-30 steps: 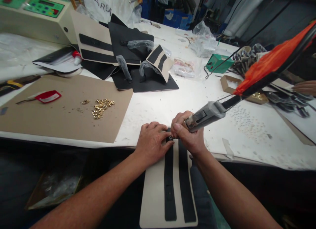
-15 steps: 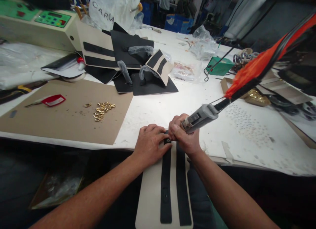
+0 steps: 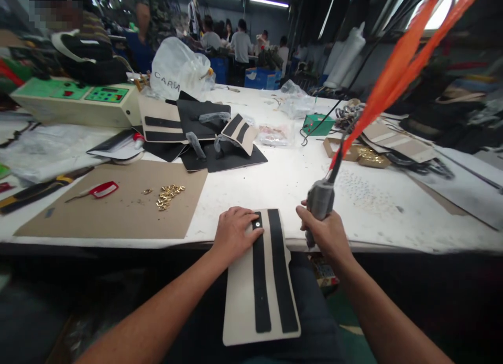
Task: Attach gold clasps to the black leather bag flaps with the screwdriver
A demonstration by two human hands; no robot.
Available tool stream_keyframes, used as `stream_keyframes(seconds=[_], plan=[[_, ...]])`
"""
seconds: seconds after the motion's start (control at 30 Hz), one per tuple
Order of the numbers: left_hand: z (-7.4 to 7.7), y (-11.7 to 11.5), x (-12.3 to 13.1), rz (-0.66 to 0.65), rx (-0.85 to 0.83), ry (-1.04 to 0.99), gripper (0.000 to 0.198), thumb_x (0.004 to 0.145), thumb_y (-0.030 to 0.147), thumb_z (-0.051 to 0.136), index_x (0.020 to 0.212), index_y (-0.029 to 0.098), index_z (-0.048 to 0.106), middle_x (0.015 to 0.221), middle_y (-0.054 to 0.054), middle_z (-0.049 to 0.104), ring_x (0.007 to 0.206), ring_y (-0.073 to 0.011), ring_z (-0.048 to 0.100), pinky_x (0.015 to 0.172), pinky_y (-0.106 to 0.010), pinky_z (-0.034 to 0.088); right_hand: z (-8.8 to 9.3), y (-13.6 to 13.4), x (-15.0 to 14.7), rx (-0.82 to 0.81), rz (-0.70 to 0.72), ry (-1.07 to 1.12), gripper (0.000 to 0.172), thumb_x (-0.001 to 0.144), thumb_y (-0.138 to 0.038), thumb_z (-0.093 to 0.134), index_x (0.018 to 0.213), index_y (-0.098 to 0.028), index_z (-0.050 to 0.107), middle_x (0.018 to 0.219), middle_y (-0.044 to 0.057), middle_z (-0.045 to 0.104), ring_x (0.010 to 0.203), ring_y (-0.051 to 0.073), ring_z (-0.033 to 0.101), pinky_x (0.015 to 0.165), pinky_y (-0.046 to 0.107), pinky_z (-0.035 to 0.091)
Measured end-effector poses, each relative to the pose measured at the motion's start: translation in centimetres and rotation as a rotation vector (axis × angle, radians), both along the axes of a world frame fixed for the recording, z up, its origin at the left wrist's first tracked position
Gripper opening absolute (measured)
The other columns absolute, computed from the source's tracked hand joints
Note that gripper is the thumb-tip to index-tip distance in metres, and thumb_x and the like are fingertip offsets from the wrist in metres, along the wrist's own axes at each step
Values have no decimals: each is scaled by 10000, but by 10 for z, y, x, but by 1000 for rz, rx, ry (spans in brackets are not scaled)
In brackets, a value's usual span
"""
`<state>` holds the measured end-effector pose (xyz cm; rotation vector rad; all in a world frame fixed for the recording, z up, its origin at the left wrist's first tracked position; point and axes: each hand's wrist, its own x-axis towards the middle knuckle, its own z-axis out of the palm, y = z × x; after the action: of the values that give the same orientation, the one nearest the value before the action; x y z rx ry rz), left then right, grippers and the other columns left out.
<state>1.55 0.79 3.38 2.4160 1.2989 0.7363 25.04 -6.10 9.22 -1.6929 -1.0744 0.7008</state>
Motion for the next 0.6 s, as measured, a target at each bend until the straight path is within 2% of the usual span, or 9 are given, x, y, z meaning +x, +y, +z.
stream_keyframes(seconds=[0.1, 0.17, 0.23, 0.33, 0.37, 0.4, 0.47, 0.53, 0.6], plan=[[1, 0, 0, -8, 14, -3, 313, 860, 412, 798, 1127, 251, 771, 1222, -57, 770, 1183, -299, 632, 1023, -501, 473, -18, -26, 32, -159, -23, -223, 528, 817, -633, 727, 993, -136, 730, 776, 98, 732, 770, 318, 699, 761, 453, 547], [1, 0, 0, -11, 19, -15, 296, 859, 400, 790, 1112, 248, 768, 1213, -57, 772, 1179, -300, 635, 1031, -502, 474, -32, -44, 45, -161, -41, -284, 515, 835, -629, 688, 987, -138, 722, 894, 138, 749, 885, 354, 709, 858, 499, 551], [2, -1, 0, -13, 17, -32, 285, 862, 374, 779, 1113, 240, 764, 1213, -62, 771, 1182, -303, 633, 1039, -510, 475, -48, -65, 50, -58, -140, -346, 556, 853, -611, 676, 1125, -128, 702, 1058, 174, 741, 1013, 380, 701, 928, 533, 551], [3, -3, -1, -22, 12, -53, 291, 866, 354, 766, 1130, 233, 760, 1203, -72, 774, 1178, -304, 637, 1040, -513, 487, -76, -102, 38, 239, -332, -594, 671, 897, -507, 703, 1446, -150, 558, 1382, 223, 616, 1287, 418, 593, 1060, 608, 499], [4, -4, -2, -29, 10, -61, 296, 866, 353, 764, 1136, 234, 759, 1201, -75, 775, 1175, -302, 640, 1041, -512, 491, -86, -113, 30, 317, -305, -695, 663, 925, -442, 695, 1511, -192, 512, 1450, 211, 576, 1349, 414, 552, 1091, 623, 479], [3, -4, -3, -33, 7, -72, 301, 865, 354, 763, 1141, 235, 759, 1202, -78, 775, 1176, -302, 642, 1045, -513, 493, -96, -123, 21, 366, -217, -783, 638, 949, -369, 674, 1546, -242, 487, 1490, 189, 556, 1381, 405, 534, 1100, 626, 477], [3, -6, -4, -42, 0, -99, 314, 863, 353, 762, 1155, 236, 759, 1207, -81, 775, 1185, -299, 644, 1066, -516, 491, -112, -132, 1, 403, 54, -893, 599, 973, -230, 616, 1551, -334, 495, 1533, 131, 547, 1399, 376, 539, 1080, 600, 512], [2, -7, -7, -44, -15, -136, 328, 855, 340, 761, 1166, 237, 760, 1215, -81, 775, 1201, -295, 645, 1092, -513, 487, -120, -128, -16, 428, 280, -925, 556, 975, -158, 576, 1487, -377, 572, 1561, 82, 540, 1423, 354, 527, 1064, 567, 534], [1, -10, -12, -39, -44, -184, 347, 840, 320, 757, 1177, 240, 762, 1229, -78, 775, 1216, -292, 650, 1113, -500, 488, -116, -113, -28, 482, 425, -881, 439, 994, -171, 575, 1363, -386, 673, 1500, 51, 611, 1417, 336, 538, 1070, 554, 525]])
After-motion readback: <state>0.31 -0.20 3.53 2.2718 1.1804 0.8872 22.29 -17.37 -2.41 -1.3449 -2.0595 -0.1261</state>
